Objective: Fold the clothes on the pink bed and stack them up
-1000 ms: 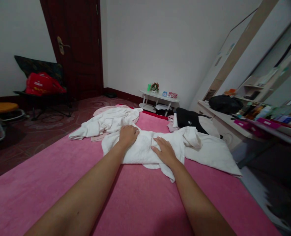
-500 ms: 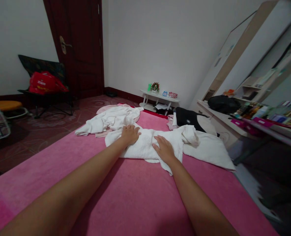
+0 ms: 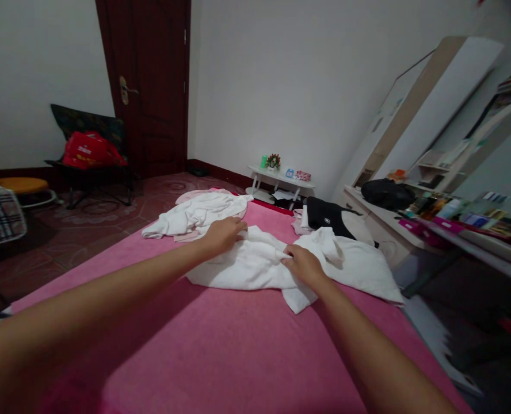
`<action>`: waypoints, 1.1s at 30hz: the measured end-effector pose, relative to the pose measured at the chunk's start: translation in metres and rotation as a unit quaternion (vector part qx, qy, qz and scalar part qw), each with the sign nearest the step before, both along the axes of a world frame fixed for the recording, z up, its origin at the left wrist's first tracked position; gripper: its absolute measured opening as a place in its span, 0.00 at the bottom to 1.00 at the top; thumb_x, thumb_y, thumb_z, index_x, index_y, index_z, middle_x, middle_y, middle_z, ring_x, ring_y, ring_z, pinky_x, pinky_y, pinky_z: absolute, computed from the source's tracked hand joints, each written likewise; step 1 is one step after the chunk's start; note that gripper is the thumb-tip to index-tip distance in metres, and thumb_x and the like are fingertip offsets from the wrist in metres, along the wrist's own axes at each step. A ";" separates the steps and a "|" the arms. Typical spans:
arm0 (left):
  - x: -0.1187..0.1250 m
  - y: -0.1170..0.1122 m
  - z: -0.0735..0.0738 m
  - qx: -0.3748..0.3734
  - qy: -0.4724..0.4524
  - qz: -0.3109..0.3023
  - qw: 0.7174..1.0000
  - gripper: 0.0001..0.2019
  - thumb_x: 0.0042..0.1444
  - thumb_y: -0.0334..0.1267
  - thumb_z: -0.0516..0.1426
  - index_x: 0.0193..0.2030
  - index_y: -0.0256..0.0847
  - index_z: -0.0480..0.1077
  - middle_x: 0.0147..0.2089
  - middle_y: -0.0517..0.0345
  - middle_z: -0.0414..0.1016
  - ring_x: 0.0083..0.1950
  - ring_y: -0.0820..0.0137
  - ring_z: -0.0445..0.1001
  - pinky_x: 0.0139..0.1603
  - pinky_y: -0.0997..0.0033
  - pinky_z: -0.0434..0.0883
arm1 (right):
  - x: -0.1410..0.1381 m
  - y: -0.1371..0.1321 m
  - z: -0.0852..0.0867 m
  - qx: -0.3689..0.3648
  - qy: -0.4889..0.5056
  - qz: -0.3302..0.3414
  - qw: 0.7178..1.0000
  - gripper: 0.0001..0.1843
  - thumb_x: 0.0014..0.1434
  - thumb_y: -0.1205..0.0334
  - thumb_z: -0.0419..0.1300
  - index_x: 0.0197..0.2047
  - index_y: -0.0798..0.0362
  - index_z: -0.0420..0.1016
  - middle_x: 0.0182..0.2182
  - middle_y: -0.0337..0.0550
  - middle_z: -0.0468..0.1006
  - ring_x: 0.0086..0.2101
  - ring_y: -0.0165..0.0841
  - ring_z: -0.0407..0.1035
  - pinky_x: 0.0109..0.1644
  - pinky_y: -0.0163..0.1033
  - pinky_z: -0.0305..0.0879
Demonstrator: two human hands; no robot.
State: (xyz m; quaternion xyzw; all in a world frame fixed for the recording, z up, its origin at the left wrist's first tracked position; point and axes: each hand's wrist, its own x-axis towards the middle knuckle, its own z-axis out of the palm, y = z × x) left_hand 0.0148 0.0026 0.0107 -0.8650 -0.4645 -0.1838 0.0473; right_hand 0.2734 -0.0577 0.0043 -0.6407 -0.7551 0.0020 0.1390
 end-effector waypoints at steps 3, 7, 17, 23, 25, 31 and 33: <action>-0.026 -0.052 0.011 -0.052 -0.026 -0.106 0.993 0.12 0.56 0.37 0.58 0.48 0.47 0.72 0.47 0.53 0.74 0.49 0.60 0.72 0.45 0.67 0.66 | 0.009 -0.039 0.026 -0.105 0.058 0.061 0.991 0.03 0.50 0.63 0.61 0.29 0.52 0.74 0.28 0.39 0.76 0.30 0.33 0.69 0.31 0.34 0.56; -0.051 -0.113 0.025 -0.313 -0.015 -0.294 0.903 0.11 0.56 0.46 0.60 0.42 0.44 0.76 0.36 0.57 0.78 0.35 0.69 0.74 0.34 0.75 0.66 | 0.015 -0.071 0.058 -0.317 0.189 0.138 0.919 0.09 0.52 0.58 0.59 0.34 0.54 0.77 0.26 0.40 0.77 0.25 0.32 0.70 0.28 0.33 0.61; -0.063 -0.071 0.010 0.041 -0.051 -0.130 0.989 0.28 0.55 0.44 0.61 0.62 0.46 0.62 0.67 0.44 0.56 0.65 0.50 0.57 0.61 0.44 0.59 | 0.071 -0.012 0.001 -0.142 0.092 0.067 0.983 0.41 0.43 0.57 0.67 0.61 0.57 0.66 0.60 0.55 0.66 0.57 0.46 0.63 0.61 0.48 0.57; -0.087 -0.061 -0.034 -0.029 0.005 -0.188 0.982 0.48 0.48 0.54 0.63 0.71 0.44 0.46 0.73 0.37 0.38 0.71 0.42 0.43 0.64 0.41 0.57 | 0.075 -0.035 0.022 -0.076 0.045 -0.029 0.996 0.14 0.48 0.53 0.65 0.35 0.54 0.79 0.32 0.46 0.79 0.35 0.42 0.73 0.41 0.42 0.65; -0.084 -0.069 -0.034 -0.023 -0.021 -0.182 0.983 0.37 0.54 0.45 0.61 0.68 0.47 0.52 0.72 0.41 0.45 0.70 0.47 0.49 0.64 0.45 0.58 | 0.070 -0.045 0.036 0.088 0.131 -0.068 0.985 0.14 0.53 0.50 0.61 0.32 0.53 0.76 0.28 0.42 0.77 0.31 0.39 0.71 0.36 0.40 0.64; -0.064 -0.087 -0.022 -0.028 -0.028 -0.204 0.978 0.14 0.60 0.36 0.55 0.52 0.44 0.71 0.55 0.50 0.71 0.54 0.61 0.70 0.55 0.60 0.67 | 0.060 -0.079 0.051 0.454 0.301 -0.030 0.838 0.09 0.56 0.55 0.61 0.32 0.51 0.70 0.43 0.47 0.75 0.46 0.39 0.69 0.50 0.44 0.65; -0.063 -0.084 -0.027 -0.044 0.019 -0.169 0.985 0.17 0.59 0.39 0.56 0.55 0.46 0.70 0.58 0.48 0.69 0.56 0.57 0.70 0.55 0.56 0.67 | 0.063 -0.086 0.046 0.371 0.284 -0.023 0.884 0.09 0.56 0.54 0.60 0.33 0.51 0.71 0.43 0.46 0.75 0.43 0.38 0.71 0.46 0.42 0.67</action>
